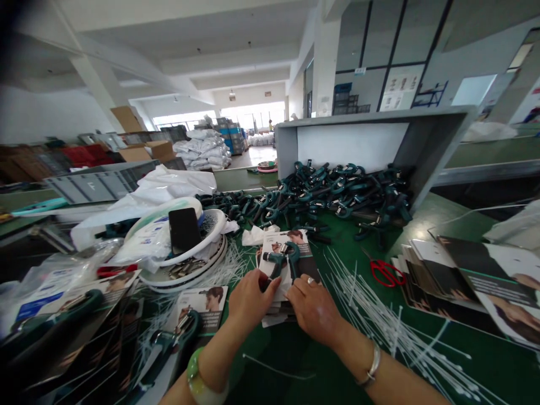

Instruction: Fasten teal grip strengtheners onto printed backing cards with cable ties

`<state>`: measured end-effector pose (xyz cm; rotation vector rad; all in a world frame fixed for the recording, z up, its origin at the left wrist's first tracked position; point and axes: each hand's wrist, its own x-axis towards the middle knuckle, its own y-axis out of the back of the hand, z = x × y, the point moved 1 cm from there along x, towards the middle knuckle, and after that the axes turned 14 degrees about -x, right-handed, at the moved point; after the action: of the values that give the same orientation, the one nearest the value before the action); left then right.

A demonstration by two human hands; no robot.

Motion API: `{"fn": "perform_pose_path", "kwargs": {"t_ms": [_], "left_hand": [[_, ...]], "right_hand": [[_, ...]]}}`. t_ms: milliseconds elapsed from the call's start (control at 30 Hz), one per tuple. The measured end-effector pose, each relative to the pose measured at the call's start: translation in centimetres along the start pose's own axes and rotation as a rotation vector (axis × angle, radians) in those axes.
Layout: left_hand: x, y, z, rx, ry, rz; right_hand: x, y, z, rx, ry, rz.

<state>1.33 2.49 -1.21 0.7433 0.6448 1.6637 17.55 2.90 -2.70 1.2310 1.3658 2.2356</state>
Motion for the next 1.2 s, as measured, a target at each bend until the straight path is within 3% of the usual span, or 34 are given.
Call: {"fn": "perform_pose_path", "kwargs": {"t_ms": [133, 233, 333, 400, 433, 533, 633, 767, 867, 933, 1033, 1100, 1200], "left_hand": [[0.4, 0.2, 0.2, -0.020, 0.033, -0.072], [0.4, 0.4, 0.3, 0.007, 0.020, -0.074], [0.2, 0.3, 0.2, 0.008, -0.012, -0.074], [0.1, 0.2, 0.0, -0.001, -0.028, -0.068], [0.0, 0.2, -0.1, -0.009, -0.032, -0.064], [-0.1, 0.3, -0.4, -0.058, -0.031, -0.067], [-0.2, 0.6, -0.4, -0.114, -0.053, -0.036], [0.1, 0.7, 0.9, -0.120, -0.218, 0.057], [1.0, 0.0, 2.1, -0.090, -0.225, 0.047], [1.7, -0.7, 2.7, -0.099, -0.185, 0.038], [2.4, -1.4, 2.7, -0.181, -0.135, 0.025], [2.7, -1.6, 2.2, -0.266, -0.120, 0.024], [2.8, -1.8, 1.4, -0.368, -0.123, 0.017]], "right_hand": [[0.0, 0.2, -0.9, 0.007, -0.047, 0.028], [-0.2, 0.8, 0.5, 0.103, -0.111, -0.022], [-1.0, 1.2, 5.4, 0.012, -0.399, -0.216], [-1.9, 0.9, 9.8, -0.259, -0.657, -0.525], [-2.4, 0.7, 11.8, -0.305, -0.716, -0.613], [-3.7, -0.7, 16.2, -0.326, -0.781, -0.772], [-4.4, -1.9, 17.9, -0.287, -0.751, -0.819], [-4.1, -1.3, 17.8, -0.248, -0.717, -0.774], [-3.2, 0.3, 15.7, -0.208, -0.682, -0.672], [-2.3, 1.4, 13.3, -0.165, -0.550, -0.534], [-1.0, 2.6, 9.4, -0.232, -0.207, -0.294], [-0.4, 3.1, 7.7, -0.333, -0.061, -0.221], [0.3, 3.1, 6.6, -0.445, 0.041, -0.178]]}}
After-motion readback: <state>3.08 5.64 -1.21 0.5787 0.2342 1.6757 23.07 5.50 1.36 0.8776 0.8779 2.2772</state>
